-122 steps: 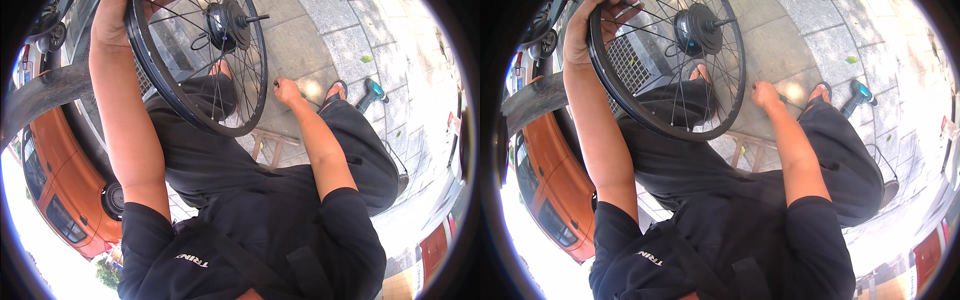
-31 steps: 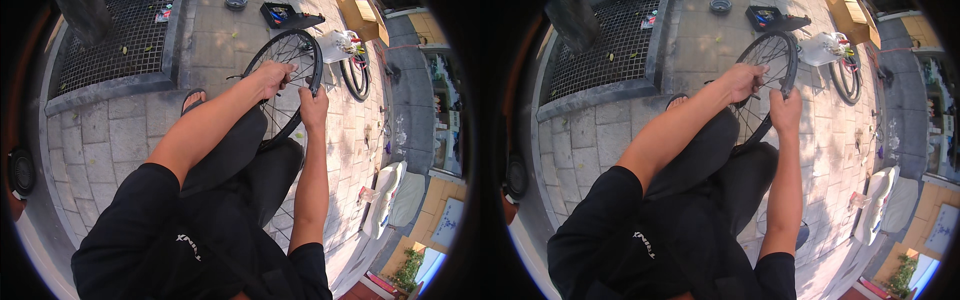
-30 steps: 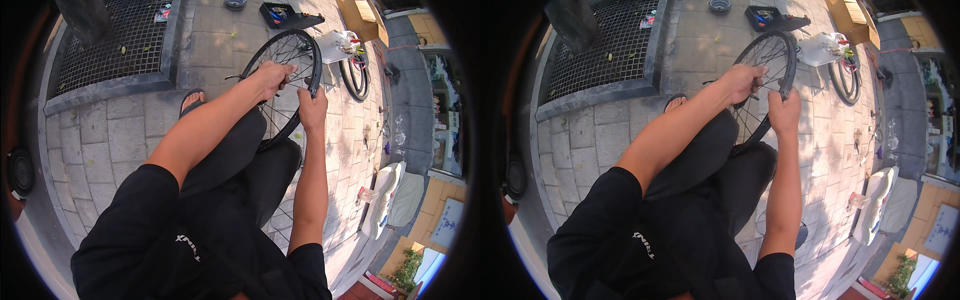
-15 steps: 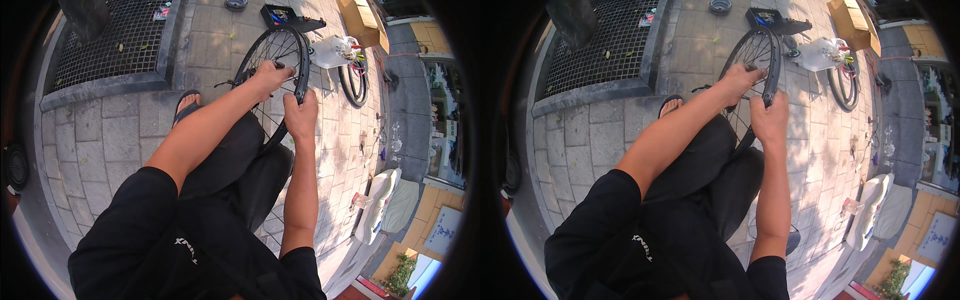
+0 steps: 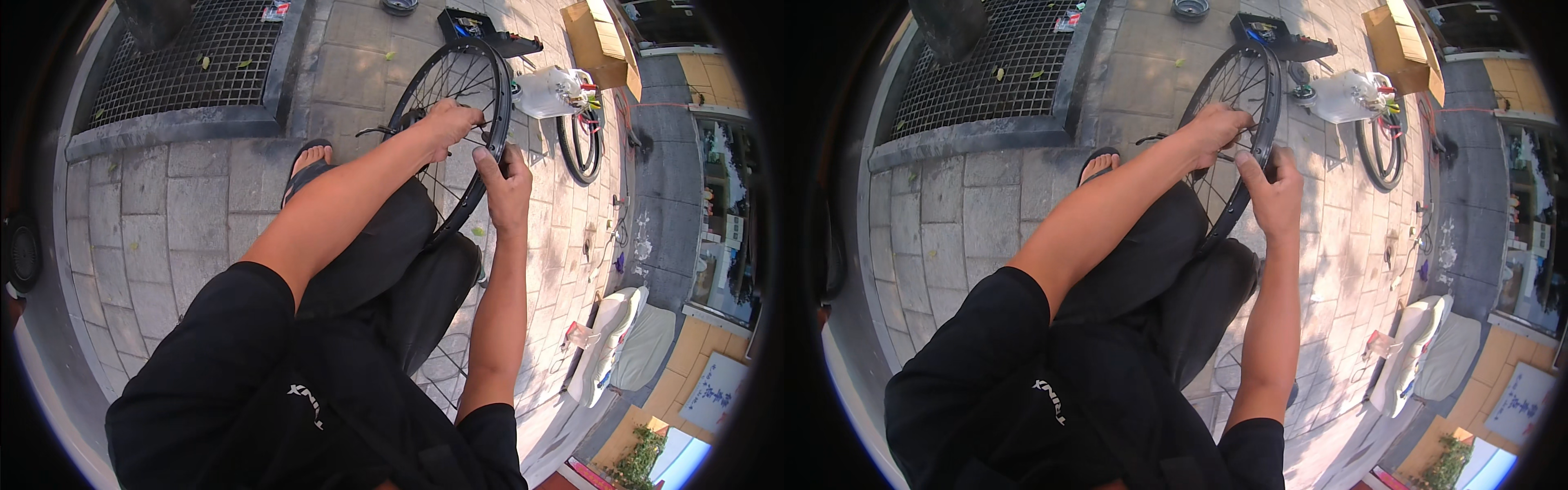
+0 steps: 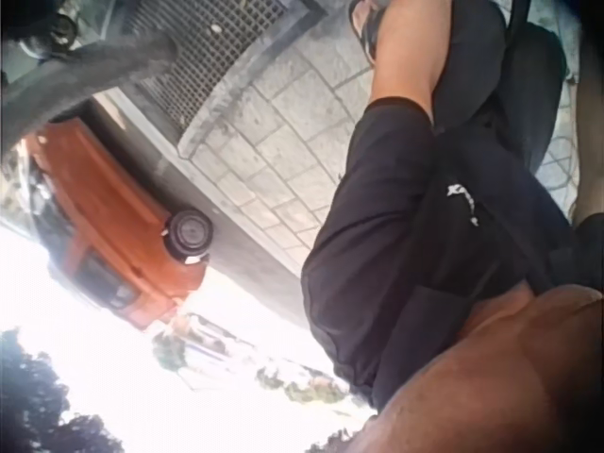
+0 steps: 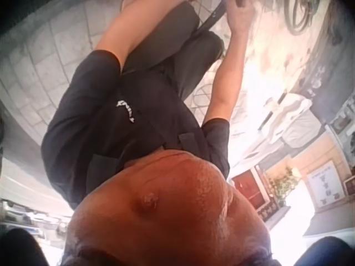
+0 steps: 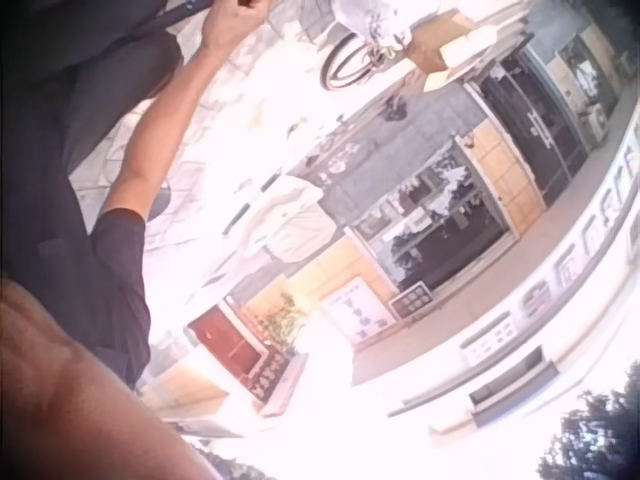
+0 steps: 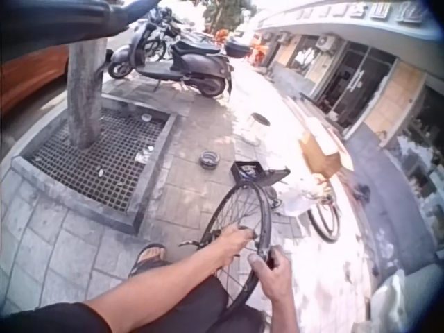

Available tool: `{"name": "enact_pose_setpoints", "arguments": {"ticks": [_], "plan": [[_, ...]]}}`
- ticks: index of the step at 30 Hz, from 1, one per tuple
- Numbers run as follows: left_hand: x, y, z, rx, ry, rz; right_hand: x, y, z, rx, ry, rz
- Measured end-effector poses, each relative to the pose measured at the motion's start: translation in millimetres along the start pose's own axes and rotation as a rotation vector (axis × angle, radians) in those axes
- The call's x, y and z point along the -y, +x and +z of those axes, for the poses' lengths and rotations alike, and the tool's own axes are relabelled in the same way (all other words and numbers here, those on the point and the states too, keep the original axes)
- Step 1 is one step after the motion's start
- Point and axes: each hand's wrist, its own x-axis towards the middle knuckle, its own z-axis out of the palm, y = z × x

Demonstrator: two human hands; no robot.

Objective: The person assembles a bicycle wheel by inserting spokes into the rim and hub, then tightening them using a manual screwdriver and a cordless drill. The person briefly removes and adjusts their glasses during the process.

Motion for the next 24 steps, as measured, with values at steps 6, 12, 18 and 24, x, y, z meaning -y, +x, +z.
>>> {"name": "enact_pose_setpoints", "arguments": {"ticks": [6,12,18,24], "plan": [[-7,-5,1,-0.042,0.051,-0.025,-8,18,-10,0.096,-0.067,-0.114],[-39,-33,-6,0.032,0.44,-0.052,-5,14,-6,0.146,0.135,-0.022],[-34,-25,-14,-0.009,0.489,-0.086,-11,19,2,0.139,0.082,-0.152],[-33,-32,-12,0.02,0.354,-0.184,-18,20,-2,0.135,0.043,-0.153]]}}
